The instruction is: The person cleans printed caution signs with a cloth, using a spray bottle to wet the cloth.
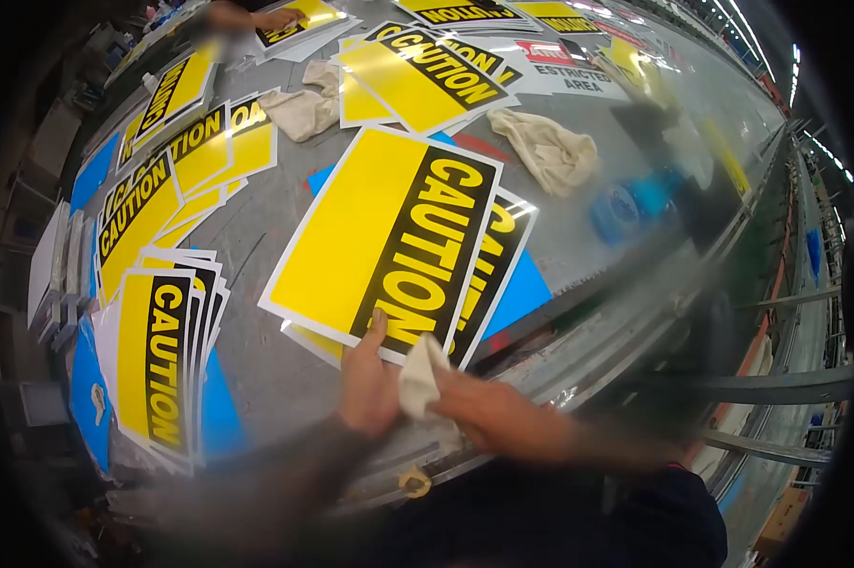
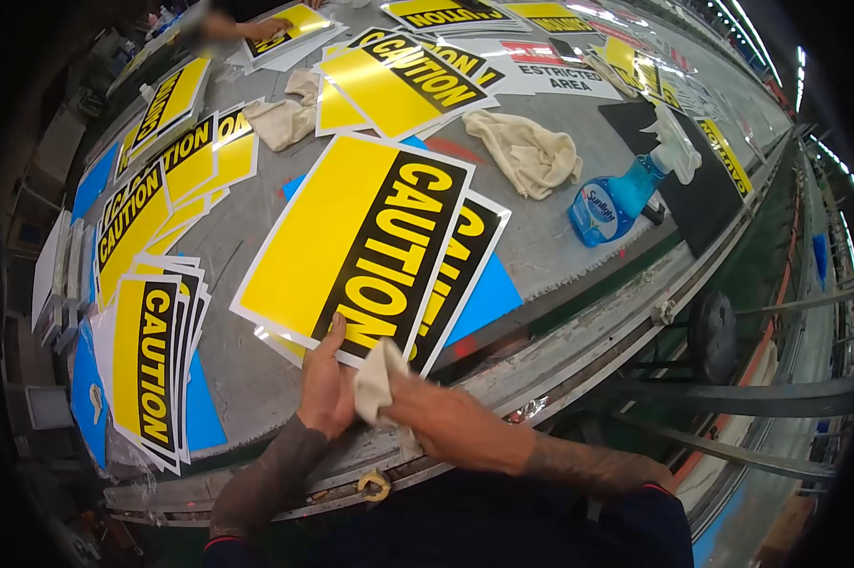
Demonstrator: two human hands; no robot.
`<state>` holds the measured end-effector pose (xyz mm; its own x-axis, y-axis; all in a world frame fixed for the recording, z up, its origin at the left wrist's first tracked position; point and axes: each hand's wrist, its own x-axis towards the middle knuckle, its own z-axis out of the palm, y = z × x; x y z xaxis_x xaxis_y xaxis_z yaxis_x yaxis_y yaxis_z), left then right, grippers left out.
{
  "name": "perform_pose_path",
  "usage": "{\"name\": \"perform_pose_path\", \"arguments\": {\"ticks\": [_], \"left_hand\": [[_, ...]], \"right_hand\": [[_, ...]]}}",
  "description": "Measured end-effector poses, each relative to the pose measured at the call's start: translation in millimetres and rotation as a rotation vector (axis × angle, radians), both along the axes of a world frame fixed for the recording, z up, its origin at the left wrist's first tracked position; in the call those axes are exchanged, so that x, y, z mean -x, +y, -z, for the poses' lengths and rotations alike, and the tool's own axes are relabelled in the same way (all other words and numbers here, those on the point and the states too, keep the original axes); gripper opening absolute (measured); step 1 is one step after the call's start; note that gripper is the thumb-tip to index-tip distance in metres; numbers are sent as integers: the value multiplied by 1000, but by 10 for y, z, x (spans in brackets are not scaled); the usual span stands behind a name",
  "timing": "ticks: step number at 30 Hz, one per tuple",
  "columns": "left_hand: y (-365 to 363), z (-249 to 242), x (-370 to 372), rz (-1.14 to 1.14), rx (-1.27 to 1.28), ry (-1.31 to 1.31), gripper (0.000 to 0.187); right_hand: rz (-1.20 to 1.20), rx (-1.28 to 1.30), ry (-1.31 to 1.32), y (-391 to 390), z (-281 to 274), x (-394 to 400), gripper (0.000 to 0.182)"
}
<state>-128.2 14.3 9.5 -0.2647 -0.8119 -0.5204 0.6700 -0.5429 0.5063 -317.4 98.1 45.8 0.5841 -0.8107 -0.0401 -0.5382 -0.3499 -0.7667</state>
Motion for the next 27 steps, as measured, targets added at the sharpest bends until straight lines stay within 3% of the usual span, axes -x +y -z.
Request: {"name": "perform_pose_path", "arguments": {"ticks": [1, 4, 6, 8, 10, 12, 14, 16, 20, 21, 27], "left_hand": [[-23, -4, 12, 11, 35, 20, 36], [-1, 17, -22, 64, 92, -2, 37], [10, 20, 23, -11, 89, 30, 38], [18, 88, 21, -19, 93, 12, 41], [-6, 64, 15, 28, 103, 20, 46], [-58, 58, 4, 88, 91, 146, 51], [-70, 136, -58, 103, 127, 151, 58], [-56, 116, -84, 97, 100, 22, 59], [-47, 48, -115, 98, 16, 34, 52], [-42, 76, -107, 77, 5, 60, 47], [-46, -23, -43, 116, -16, 50, 46]], "right_hand": [[-68, -129, -90, 44, -151, 76, 45], [11, -59, -246, -207, -410, 415, 43], [300, -143, -177, -608, -650, 626, 41], [473, 229, -219, -1159, -377, 672, 40], [496, 55, -141, -1478, -105, 527, 41], [24, 853, 455, -1465, 571, 213, 47], [-44, 593, 132, -1281, 543, -74, 46], [-74, 629, 34, -1238, 536, -154, 47], [-52, 559, 331, -1721, 490, 195, 38], [21, 689, 243, -1891, 605, 287, 37], [171, 838, 487, -2409, 677, 758, 53]]}}
